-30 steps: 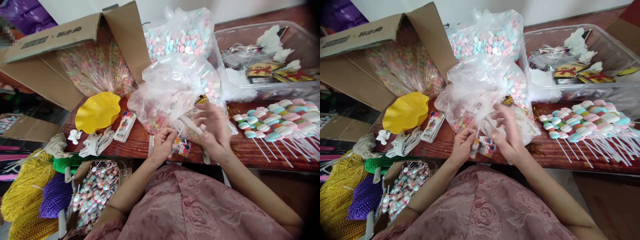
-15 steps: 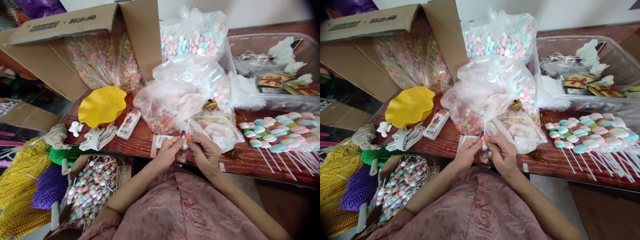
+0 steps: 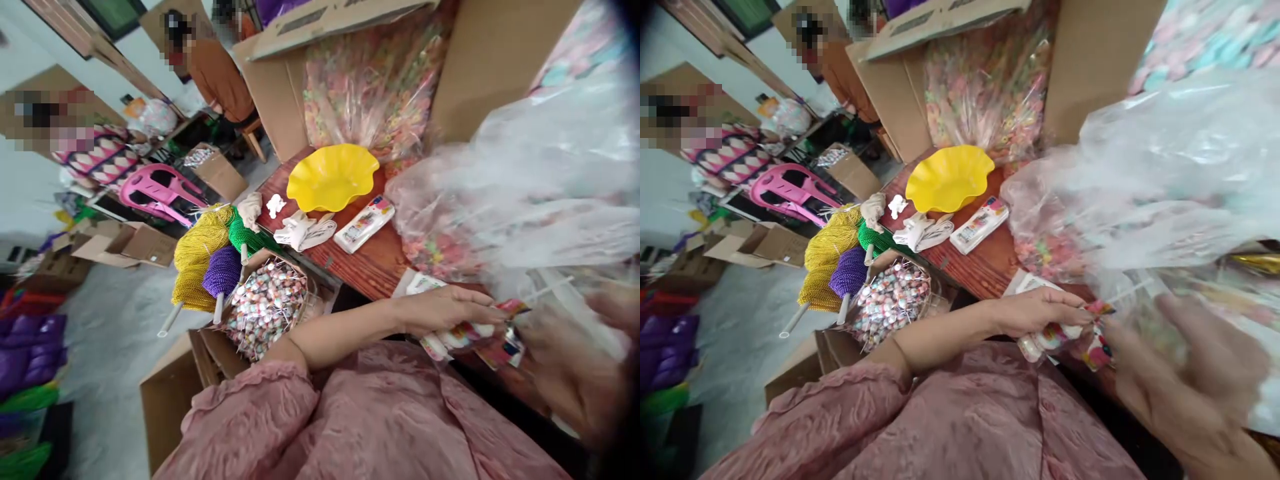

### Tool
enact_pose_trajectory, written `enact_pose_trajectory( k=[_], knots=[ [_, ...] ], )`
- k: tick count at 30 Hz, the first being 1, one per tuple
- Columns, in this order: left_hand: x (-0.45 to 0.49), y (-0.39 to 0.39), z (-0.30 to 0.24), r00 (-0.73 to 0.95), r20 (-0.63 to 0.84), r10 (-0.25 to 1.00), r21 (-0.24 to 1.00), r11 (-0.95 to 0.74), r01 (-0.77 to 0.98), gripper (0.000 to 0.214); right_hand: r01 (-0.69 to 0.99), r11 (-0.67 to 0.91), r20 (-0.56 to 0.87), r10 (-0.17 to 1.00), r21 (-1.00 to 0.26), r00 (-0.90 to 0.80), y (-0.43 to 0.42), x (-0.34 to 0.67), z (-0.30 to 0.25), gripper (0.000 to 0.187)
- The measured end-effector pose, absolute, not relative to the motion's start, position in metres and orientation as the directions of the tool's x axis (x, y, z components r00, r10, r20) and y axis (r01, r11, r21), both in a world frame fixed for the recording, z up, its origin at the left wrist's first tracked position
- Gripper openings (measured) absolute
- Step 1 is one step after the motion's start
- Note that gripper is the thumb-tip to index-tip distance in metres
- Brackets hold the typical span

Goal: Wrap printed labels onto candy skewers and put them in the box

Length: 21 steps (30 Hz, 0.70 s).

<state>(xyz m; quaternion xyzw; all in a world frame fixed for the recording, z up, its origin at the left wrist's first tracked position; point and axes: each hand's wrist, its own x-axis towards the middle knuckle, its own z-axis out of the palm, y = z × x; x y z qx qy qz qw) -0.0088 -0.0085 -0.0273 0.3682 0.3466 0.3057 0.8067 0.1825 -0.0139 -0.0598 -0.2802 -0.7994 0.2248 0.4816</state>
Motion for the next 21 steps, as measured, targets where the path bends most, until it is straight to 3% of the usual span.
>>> enact_pose_trajectory(
  k=[2, 4, 7, 9, 10, 12, 13, 15, 17, 18, 19, 21],
  knots=[
    [-0.013, -0.009, -0.027, 0.681, -0.322, 0.657, 0.731, 0.630, -0.261, 0.007, 0.276, 0.777, 0.637, 0.624, -0.565, -0.453, -0.009, 0.194, -0.055, 0.036],
    [-0.016, -0.013, -0.023, 0.779, -0.287, 0.557, 0.692, 0.683, -0.233, 0.005, 0.311, 0.859, 0.628, 0.511, -0.407, -0.587, -0.006, 0.204, -0.042, 0.034],
    [-0.021, -0.014, -0.014, 0.855, -0.249, 0.455, 0.733, 0.666, -0.141, 0.018, 0.314, 0.948, 0.561, 0.290, -0.056, -0.775, -0.009, 0.212, -0.018, 0.041],
    [-0.025, -0.012, -0.009, 0.879, -0.249, 0.406, 0.826, 0.564, -0.027, 0.023, 0.329, 0.944, 0.526, 0.279, 0.002, -0.803, -0.013, 0.208, -0.006, 0.035],
    [-0.025, -0.011, -0.007, 0.880, -0.257, 0.399, 0.892, 0.449, 0.057, 0.025, 0.339, 0.941, 0.493, 0.293, 0.004, -0.819, -0.015, 0.205, -0.002, 0.029],
    [-0.023, -0.011, -0.002, 0.825, -0.250, 0.507, 0.964, 0.050, 0.261, 0.025, 0.477, 0.878, 0.408, 0.442, -0.017, -0.799, -0.019, 0.196, 0.001, 0.024],
    [-0.021, -0.013, -0.001, 0.777, -0.205, 0.595, 0.908, -0.181, 0.378, 0.023, 0.547, 0.836, 0.375, 0.518, -0.033, -0.769, -0.020, 0.193, 0.001, 0.025],
    [-0.015, -0.020, 0.000, 0.694, -0.044, 0.719, 0.643, -0.511, 0.570, 0.019, 0.656, 0.748, 0.307, 0.650, -0.096, -0.696, -0.022, 0.187, 0.000, 0.024],
    [-0.010, -0.026, -0.002, 0.658, 0.069, 0.750, 0.452, -0.612, 0.649, 0.021, 0.720, 0.676, 0.240, 0.733, -0.157, -0.636, -0.024, 0.185, -0.002, 0.023],
    [-0.008, -0.027, -0.004, 0.643, 0.098, 0.759, 0.450, -0.610, 0.652, 0.021, 0.746, 0.645, 0.229, 0.761, -0.166, -0.607, -0.025, 0.185, -0.002, 0.022],
    [-0.007, -0.026, -0.005, 0.622, 0.108, 0.776, 0.509, -0.580, 0.636, 0.022, 0.771, 0.621, 0.250, 0.776, -0.142, -0.579, -0.027, 0.185, -0.002, 0.020],
    [-0.007, -0.021, -0.007, 0.551, 0.047, 0.833, 0.754, -0.392, 0.528, 0.024, 0.777, 0.628, 0.372, 0.732, -0.046, -0.571, -0.032, 0.187, -0.001, 0.016]
  ],
)
